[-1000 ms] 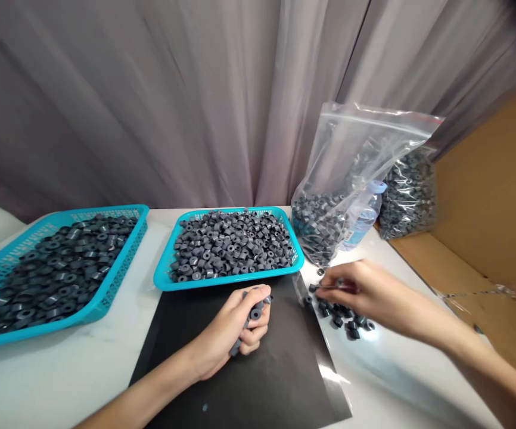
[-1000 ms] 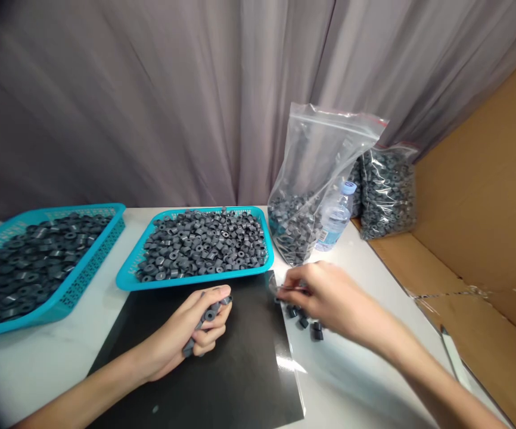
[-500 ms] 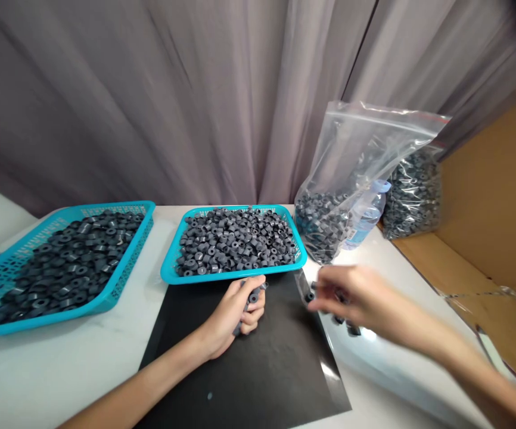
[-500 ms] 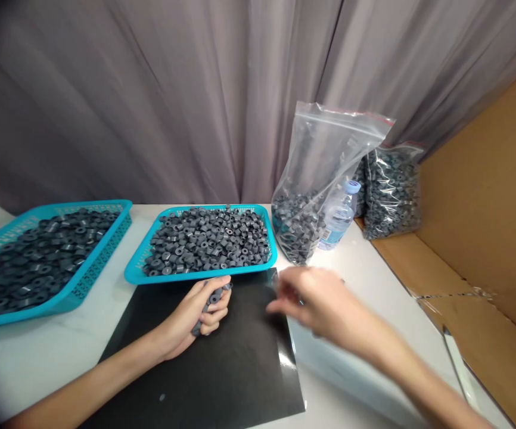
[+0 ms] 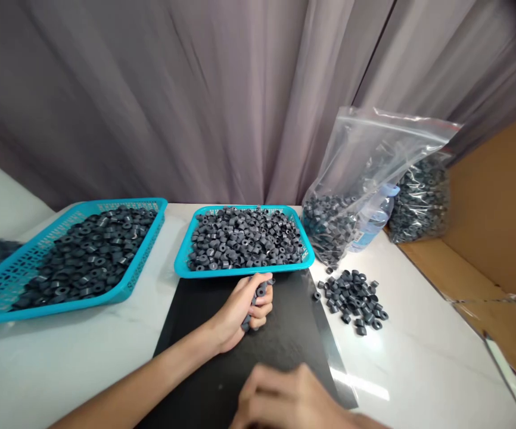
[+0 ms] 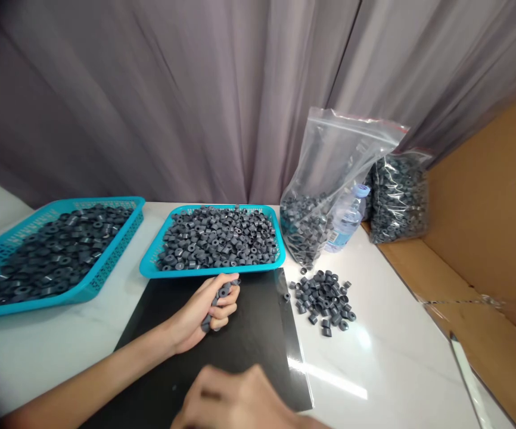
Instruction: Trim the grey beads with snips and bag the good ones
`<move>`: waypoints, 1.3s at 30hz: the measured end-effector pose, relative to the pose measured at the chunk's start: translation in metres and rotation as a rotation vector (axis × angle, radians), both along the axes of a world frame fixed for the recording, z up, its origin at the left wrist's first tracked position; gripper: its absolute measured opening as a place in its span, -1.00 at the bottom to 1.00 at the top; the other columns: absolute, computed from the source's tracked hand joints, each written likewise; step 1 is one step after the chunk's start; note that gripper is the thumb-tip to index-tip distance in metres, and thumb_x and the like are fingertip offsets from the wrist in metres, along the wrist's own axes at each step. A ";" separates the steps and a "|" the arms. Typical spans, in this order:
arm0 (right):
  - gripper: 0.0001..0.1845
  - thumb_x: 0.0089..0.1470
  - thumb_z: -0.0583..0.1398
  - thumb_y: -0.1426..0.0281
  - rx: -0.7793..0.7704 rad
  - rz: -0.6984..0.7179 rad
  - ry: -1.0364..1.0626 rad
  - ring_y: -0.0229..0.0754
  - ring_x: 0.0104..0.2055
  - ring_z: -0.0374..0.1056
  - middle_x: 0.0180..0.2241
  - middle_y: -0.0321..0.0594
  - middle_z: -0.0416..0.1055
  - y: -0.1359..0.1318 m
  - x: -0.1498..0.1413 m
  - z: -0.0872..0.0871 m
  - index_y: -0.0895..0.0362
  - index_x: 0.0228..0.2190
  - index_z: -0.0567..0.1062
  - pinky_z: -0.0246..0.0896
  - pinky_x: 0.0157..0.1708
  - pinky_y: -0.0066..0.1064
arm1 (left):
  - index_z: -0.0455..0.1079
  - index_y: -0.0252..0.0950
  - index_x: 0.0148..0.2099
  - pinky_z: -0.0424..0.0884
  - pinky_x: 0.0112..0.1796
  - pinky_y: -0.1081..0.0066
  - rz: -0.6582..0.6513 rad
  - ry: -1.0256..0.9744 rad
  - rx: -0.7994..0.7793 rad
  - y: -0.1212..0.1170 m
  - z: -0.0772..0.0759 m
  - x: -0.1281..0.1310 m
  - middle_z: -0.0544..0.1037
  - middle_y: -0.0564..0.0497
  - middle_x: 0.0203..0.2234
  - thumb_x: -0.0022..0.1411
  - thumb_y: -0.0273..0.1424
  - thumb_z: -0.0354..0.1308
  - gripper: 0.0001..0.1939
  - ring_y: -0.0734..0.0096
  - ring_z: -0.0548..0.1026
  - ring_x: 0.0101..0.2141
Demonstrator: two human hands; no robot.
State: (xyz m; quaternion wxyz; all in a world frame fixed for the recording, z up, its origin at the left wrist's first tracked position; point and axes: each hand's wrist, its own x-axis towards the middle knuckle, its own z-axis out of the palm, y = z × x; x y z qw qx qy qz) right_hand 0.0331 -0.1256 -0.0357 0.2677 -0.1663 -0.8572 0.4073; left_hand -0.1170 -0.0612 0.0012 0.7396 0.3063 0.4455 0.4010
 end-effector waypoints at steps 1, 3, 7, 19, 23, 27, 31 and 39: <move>-0.77 0.26 0.16 0.21 -0.100 -0.073 0.074 -0.33 -0.30 0.46 -0.28 -0.28 0.54 0.014 0.006 0.011 0.05 -0.25 0.56 0.30 -0.33 -0.59 | 0.06 -0.24 -0.54 -0.24 -0.65 0.55 0.001 -0.004 -0.005 -0.001 0.000 0.000 -0.01 0.29 -0.70 0.24 -0.21 0.13 -0.58 0.69 -0.20 -0.68; -0.78 0.20 0.24 0.21 -0.309 -0.349 0.192 -0.28 -0.26 0.42 -0.28 -0.23 0.51 0.042 0.017 0.026 0.08 -0.27 0.59 0.28 -0.29 -0.51 | 0.08 -0.25 -0.54 -0.22 -0.66 0.56 0.005 -0.016 -0.017 -0.003 0.001 0.001 -0.01 0.28 -0.69 0.25 -0.21 0.11 -0.59 0.69 -0.20 -0.67; -0.61 0.10 0.31 0.12 -0.529 -0.590 0.307 -0.41 -0.63 -0.01 -0.66 -0.45 0.10 0.077 0.032 0.036 0.11 -0.14 0.60 -0.12 -0.63 -0.52 | 0.07 -0.25 -0.53 -0.21 -0.67 0.57 -0.023 -0.063 -0.061 -0.008 0.014 0.005 -0.02 0.29 -0.68 0.29 -0.21 0.08 -0.59 0.68 -0.22 -0.67; -0.76 0.14 0.30 0.34 -0.260 -0.439 0.340 -0.18 -0.10 0.41 -0.15 -0.19 0.53 0.071 0.040 0.057 -0.04 -0.12 0.62 0.36 -0.18 -0.39 | 0.11 -0.27 -0.51 -0.19 -0.71 0.63 0.000 -0.206 -0.086 -0.019 0.042 0.009 0.04 0.27 -0.65 0.30 -0.19 0.14 -0.58 0.71 -0.21 -0.67; -0.80 0.11 0.33 0.33 -0.249 -0.470 0.347 -0.30 -0.35 0.36 -0.25 -0.24 0.52 0.070 0.038 0.054 -0.02 -0.17 0.63 0.29 -0.40 -0.49 | 0.10 -0.27 -0.51 -0.19 -0.71 0.63 0.014 -0.206 -0.080 -0.020 0.044 0.010 0.03 0.27 -0.65 0.31 -0.21 0.13 -0.58 0.71 -0.21 -0.67; -0.81 0.13 0.31 0.31 -0.111 -0.563 0.305 -0.39 -0.52 0.14 -0.35 -0.30 0.42 0.071 0.046 0.065 0.00 -0.18 0.61 0.07 -0.56 -0.50 | 0.10 -0.27 -0.53 -0.19 -0.70 0.62 0.049 -0.180 -0.114 -0.021 0.042 0.008 0.00 0.27 -0.67 0.34 -0.22 0.08 -0.57 0.71 -0.23 -0.67; -0.80 0.15 0.29 0.32 0.326 -0.943 0.301 -0.36 -0.56 0.01 -0.54 -0.38 0.26 0.088 0.071 0.120 0.03 -0.16 0.62 -0.07 -0.59 -0.46 | 0.08 -0.26 -0.55 -0.20 -0.68 0.61 0.064 -0.173 -0.150 -0.019 0.042 0.005 -0.07 0.29 -0.70 0.35 -0.20 0.05 -0.55 0.69 -0.26 -0.66; -0.31 -0.09 0.21 -0.04 0.675 -1.477 -0.376 -0.17 -0.25 0.39 -0.42 -0.10 0.52 0.193 0.116 0.271 0.39 -0.28 0.64 -0.02 -0.37 -0.19 | 0.07 -0.25 -0.55 -0.17 -0.68 0.61 0.018 -0.154 -0.118 -0.021 0.046 0.005 -0.08 0.29 -0.71 0.33 -0.16 0.07 -0.53 0.68 -0.26 -0.66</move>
